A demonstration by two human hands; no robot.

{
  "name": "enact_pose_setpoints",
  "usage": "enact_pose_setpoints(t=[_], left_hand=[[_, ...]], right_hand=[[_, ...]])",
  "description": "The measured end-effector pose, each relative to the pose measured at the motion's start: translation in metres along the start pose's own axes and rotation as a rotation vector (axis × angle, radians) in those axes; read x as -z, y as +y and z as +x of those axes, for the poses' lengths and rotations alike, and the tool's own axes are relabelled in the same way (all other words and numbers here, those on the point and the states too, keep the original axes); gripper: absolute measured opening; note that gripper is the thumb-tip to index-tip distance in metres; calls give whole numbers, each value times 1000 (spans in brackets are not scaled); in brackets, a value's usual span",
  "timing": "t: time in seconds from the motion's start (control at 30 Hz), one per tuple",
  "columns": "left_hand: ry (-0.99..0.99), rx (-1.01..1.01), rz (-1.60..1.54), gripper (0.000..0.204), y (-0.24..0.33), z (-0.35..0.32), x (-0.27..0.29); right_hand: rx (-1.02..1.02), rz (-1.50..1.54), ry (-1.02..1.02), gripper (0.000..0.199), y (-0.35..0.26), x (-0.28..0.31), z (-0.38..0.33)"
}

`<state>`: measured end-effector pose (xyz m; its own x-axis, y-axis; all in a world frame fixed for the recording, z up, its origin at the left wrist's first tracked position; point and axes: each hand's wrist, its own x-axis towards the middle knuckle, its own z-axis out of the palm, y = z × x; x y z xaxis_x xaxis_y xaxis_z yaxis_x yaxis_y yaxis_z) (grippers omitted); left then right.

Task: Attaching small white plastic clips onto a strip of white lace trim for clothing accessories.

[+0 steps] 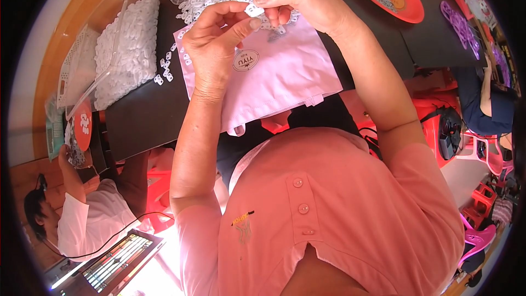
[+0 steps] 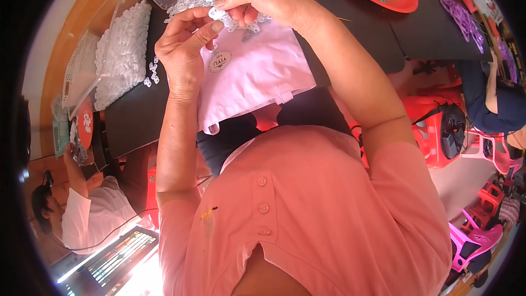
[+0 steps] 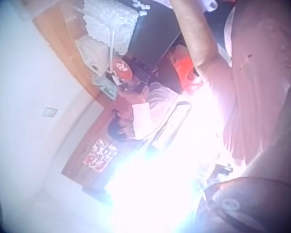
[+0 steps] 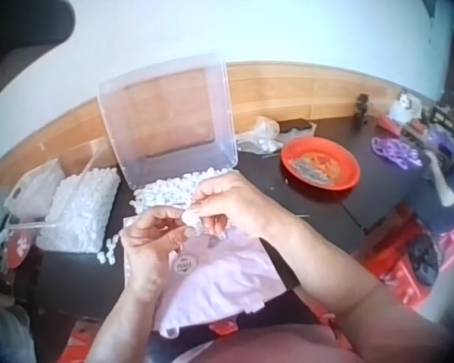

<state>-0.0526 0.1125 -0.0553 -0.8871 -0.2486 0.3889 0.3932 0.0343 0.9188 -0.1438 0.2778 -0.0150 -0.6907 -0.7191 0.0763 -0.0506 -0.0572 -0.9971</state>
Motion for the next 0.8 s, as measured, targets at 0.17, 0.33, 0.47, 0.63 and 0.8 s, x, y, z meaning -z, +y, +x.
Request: enact_pose_setpoints(t=[0.17, 0.33, 0.47, 0.63, 0.8], left_hand=[[-2, -17, -14, 26, 2, -2, -3], [-4, -27, -12, 27, 2, -2, -1], [44, -119, 101, 26, -5, -3, -1], [58, -289, 169, 24, -10, -1, -2], [75, -386, 312, 26, -13, -1, 0]], right_hand=[[19, -2, -6, 15, 3, -1, 1], [29, -7, -5, 15, 0, -4, 0], [33, -67, 49, 15, 0, -11, -1], [26, 24, 89, 15, 0, -18, -4], [4, 17, 101, 12, 0, -23, -8]])
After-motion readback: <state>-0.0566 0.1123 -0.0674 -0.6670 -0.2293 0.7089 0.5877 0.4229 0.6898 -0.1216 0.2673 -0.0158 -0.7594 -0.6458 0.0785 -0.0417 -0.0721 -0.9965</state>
